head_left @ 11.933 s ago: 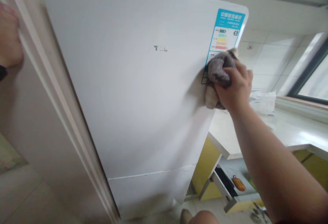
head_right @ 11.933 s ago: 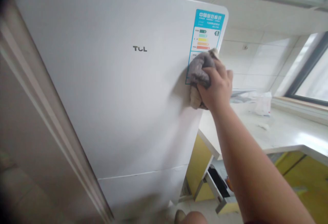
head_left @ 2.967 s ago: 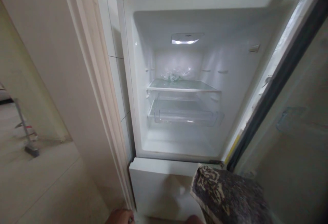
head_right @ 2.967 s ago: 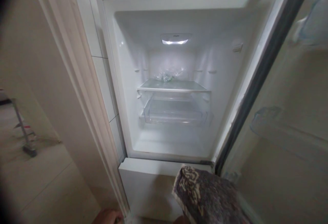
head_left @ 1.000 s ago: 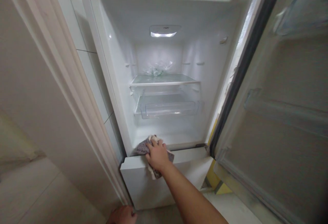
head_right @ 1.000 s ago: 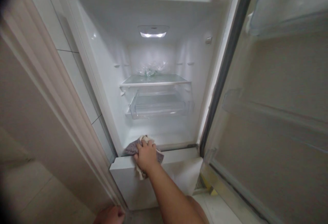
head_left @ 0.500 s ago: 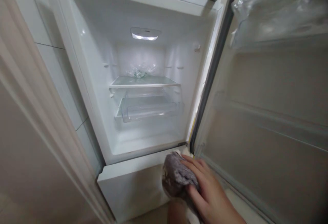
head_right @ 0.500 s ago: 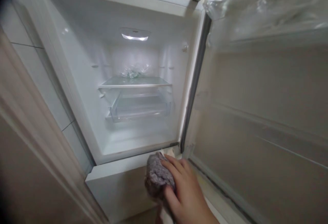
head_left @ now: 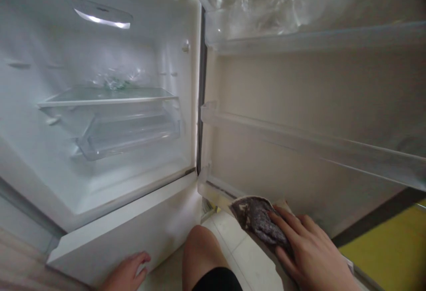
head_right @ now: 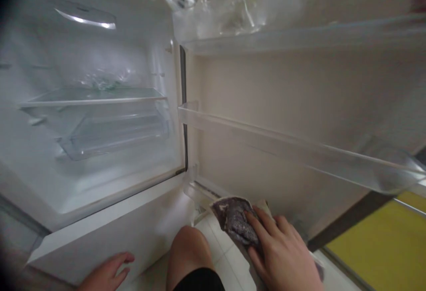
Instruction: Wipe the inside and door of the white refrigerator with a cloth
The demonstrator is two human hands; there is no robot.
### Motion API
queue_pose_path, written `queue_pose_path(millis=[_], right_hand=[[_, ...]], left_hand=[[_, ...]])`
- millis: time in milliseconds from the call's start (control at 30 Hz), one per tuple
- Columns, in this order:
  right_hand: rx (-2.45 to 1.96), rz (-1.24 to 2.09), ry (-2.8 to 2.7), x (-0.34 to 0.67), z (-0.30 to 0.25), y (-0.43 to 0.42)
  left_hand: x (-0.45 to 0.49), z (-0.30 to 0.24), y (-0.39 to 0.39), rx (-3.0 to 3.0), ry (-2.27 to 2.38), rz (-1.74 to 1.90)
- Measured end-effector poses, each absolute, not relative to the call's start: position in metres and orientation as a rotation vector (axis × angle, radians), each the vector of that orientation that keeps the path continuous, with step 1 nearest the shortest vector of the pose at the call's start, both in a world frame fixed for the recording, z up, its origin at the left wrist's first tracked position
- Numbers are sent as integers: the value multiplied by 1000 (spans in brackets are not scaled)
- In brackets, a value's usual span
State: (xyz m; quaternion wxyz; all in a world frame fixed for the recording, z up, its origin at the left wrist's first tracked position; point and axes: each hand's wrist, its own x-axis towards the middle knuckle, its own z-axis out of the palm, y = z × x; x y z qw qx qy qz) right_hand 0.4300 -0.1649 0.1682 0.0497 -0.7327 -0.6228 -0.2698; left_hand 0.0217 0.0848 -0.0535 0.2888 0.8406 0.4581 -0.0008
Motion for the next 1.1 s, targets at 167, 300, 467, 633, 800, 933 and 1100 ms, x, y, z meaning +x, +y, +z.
queue_pose_path(millis=[167,300,467,633,800,933,1100], right_hand=[[-2372,-926,-1733,458,157,-205],[-2425,-905,-1628,476,148,-208],[-2452,-896,-1505,490,139,-195],[-2406,-935,-1447,504,135,-191],[-2352,-896,-1434,522,132,-182],[-2356,-895,-1380,529,130,-175],[-2388,-846,-1339,534,132,-171]], left_hand=[[114,67,110,2507,855,311],[157,136,127,2702,603,553],[199,160,139,2849,444,676],[230,135,147,2878,375,606],[244,110,153,2820,357,674],[251,105,148,2787,392,753],[256,102,143,2786,425,791]])
